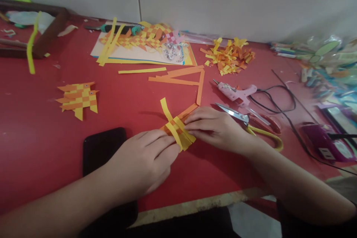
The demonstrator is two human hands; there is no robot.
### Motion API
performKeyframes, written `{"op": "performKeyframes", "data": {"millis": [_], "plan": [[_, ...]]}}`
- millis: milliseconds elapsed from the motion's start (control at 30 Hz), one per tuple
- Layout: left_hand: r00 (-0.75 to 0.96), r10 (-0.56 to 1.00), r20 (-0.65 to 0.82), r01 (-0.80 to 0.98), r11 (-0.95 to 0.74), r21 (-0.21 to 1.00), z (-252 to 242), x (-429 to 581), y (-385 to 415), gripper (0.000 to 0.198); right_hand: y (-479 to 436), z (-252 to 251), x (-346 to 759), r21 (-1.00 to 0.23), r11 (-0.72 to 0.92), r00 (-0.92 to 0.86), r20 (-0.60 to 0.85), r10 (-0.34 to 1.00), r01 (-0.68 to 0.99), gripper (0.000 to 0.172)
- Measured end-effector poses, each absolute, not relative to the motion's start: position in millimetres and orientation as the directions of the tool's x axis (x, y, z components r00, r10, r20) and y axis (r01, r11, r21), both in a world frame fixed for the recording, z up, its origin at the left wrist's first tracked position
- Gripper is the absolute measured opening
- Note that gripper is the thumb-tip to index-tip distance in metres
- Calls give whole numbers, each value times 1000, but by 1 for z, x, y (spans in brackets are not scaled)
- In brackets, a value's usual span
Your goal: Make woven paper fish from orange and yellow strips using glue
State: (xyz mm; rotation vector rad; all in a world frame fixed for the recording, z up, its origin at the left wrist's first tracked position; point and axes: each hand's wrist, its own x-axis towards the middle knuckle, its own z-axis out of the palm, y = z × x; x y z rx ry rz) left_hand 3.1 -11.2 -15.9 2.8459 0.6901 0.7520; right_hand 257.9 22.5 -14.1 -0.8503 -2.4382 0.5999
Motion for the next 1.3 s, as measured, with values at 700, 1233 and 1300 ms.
{"op": "performKeyframes", "data": {"millis": [700,1233,1300], "plan": [[821,475,318,335,-851,405,-13,1,-11,53,23,-16,257,-565,698,-682,296,669,440,14],[829,409,382,265,-888,376,-7,1,-11,37,22,-16,258,-571,690,-682,283,674,445,14],[802,411,434,302,-905,299,-7,0,-9,32,22,-16,257,-574,682,-680,273,681,453,13]]}}
